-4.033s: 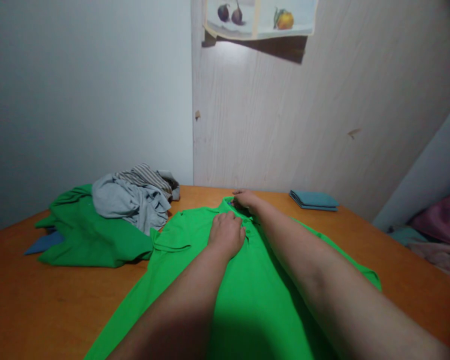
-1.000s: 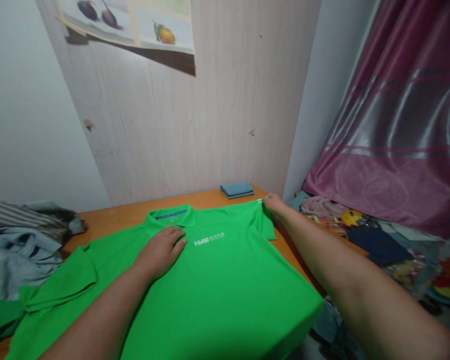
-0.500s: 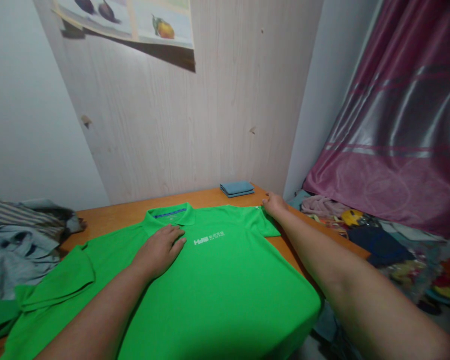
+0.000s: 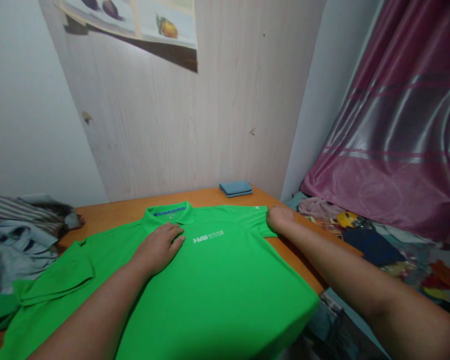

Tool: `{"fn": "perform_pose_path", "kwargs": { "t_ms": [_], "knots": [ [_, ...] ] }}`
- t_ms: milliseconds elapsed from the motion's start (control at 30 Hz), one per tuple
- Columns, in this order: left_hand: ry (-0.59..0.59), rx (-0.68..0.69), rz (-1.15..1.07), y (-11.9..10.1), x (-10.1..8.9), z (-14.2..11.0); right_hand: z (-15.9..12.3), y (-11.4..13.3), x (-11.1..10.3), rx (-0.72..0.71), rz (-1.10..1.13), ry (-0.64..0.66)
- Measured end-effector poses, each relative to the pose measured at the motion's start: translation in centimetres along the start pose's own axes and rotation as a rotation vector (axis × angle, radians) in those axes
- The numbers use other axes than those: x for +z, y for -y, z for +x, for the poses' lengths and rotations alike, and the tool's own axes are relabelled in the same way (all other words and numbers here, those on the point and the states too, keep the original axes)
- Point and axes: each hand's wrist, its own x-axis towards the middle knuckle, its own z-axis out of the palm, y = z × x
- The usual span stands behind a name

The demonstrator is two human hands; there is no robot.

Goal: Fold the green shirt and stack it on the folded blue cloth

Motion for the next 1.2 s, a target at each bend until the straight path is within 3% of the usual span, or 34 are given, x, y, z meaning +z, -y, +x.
{"fn": "perform_pose_path", "kwargs": {
  "t_ms": [100,200,333,400,500,600,767,933,1200],
  "knots": [
    [-0.007,-0.004,0.001,-0.3,-0.1,0.0,1.0,1.3,-0.9,-0.061,0.016,0.0],
    [-0.014,0.0,-0.001,-0.4,-0.1,-0.1,1.8,4.4,-1.1,-0.177,0.053,0.001],
    [-0.017,-0.003,-0.006,-0.5,-0.2,-0.2,1.6,9.0,0.4,-0.406,0.128,0.04],
    [-0.01,-0.009,-0.016,-0.5,-0.3,-0.2,1.2,10.2,1.6,-0.521,0.146,0.099],
    [-0.002,-0.018,-0.034,-0.6,-0.4,-0.3,1.4,9.9,2.9,-0.586,0.129,0.217],
    [-0.008,-0.016,-0.044,-0.6,-0.4,-0.3,2.6,8.6,2.9,-0.498,0.107,0.262],
    [-0.012,-0.006,-0.021,-0.8,-0.4,-0.3,3.5,9.3,2.1,-0.484,0.11,0.214],
    [-0.01,0.001,-0.017,-0.7,-0.3,-0.3,3.0,11.0,3.4,-0.558,0.146,0.254],
    [-0.021,-0.009,-0.041,-0.8,-0.4,-0.4,5.2,8.7,2.4,-0.441,0.161,0.213]
  ]
}}
